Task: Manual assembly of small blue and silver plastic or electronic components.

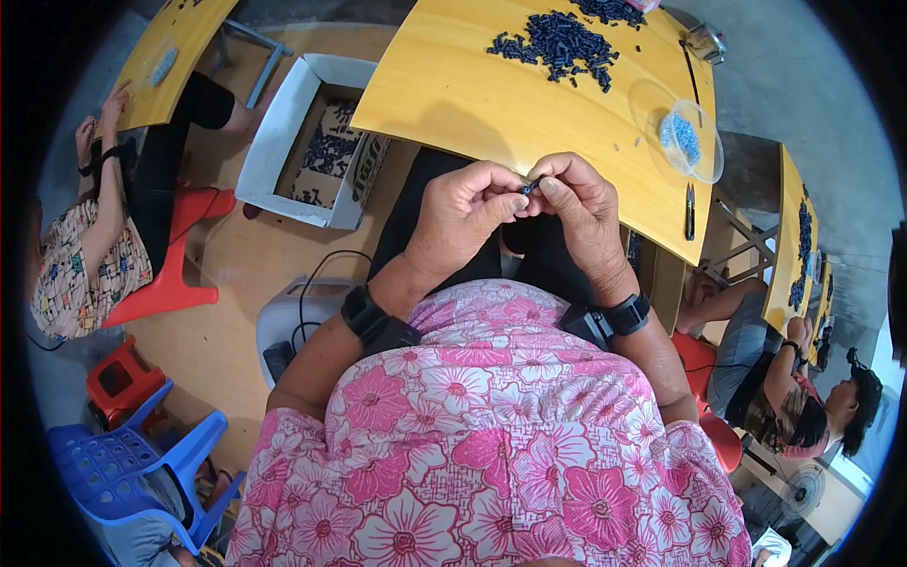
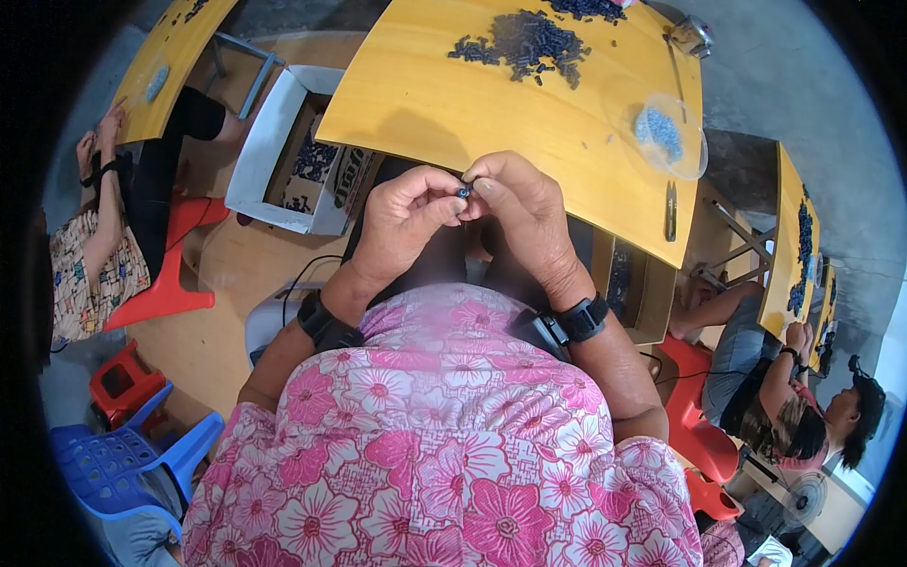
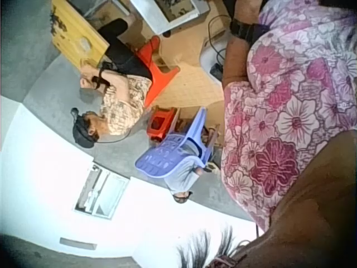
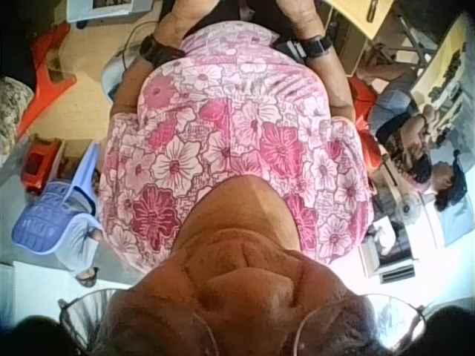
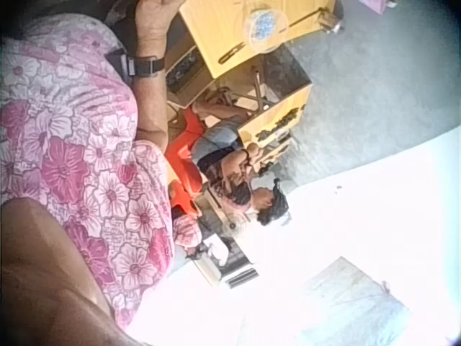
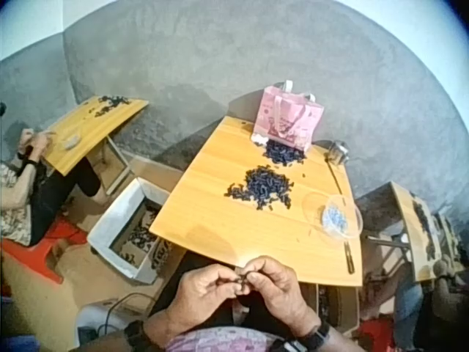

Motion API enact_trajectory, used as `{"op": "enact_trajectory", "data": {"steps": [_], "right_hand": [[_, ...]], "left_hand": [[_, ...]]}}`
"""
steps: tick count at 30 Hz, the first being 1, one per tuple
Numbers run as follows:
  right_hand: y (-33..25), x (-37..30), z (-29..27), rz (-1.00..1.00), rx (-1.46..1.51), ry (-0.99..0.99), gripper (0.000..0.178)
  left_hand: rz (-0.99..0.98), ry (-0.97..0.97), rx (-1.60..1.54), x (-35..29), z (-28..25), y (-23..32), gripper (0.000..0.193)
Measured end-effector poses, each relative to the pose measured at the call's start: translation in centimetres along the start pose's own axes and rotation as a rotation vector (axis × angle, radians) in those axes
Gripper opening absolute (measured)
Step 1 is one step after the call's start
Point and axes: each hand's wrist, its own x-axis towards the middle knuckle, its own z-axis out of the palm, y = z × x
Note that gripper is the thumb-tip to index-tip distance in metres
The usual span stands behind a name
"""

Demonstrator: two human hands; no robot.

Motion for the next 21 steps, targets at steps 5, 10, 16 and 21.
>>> {"op": "enact_trajectory", "data": {"steps": [5,10,16,21], "right_hand": [[0.00,0.10,0.14,-0.047,-0.041,-0.008,0.010],[0.32,0.24,-0.02,-0.076,-0.143,0.009,0.009],[0.59,0.45,-0.14,-0.152,-0.335,0.024,0.008],[-0.15,0.53,0.10,-0.203,-0.570,0.032,0.009]], "left_hand": [[-0.039,-0.016,-0.028,-0.06,-0.20,-0.02,0.012],[-0.051,-0.010,0.041,-0.05,-0.27,-0.06,0.012],[-0.054,0.000,0.151,-0.05,-0.43,-0.20,0.012],[-0.064,0.005,0.205,0.00,-0.53,-0.40,0.011]]}}
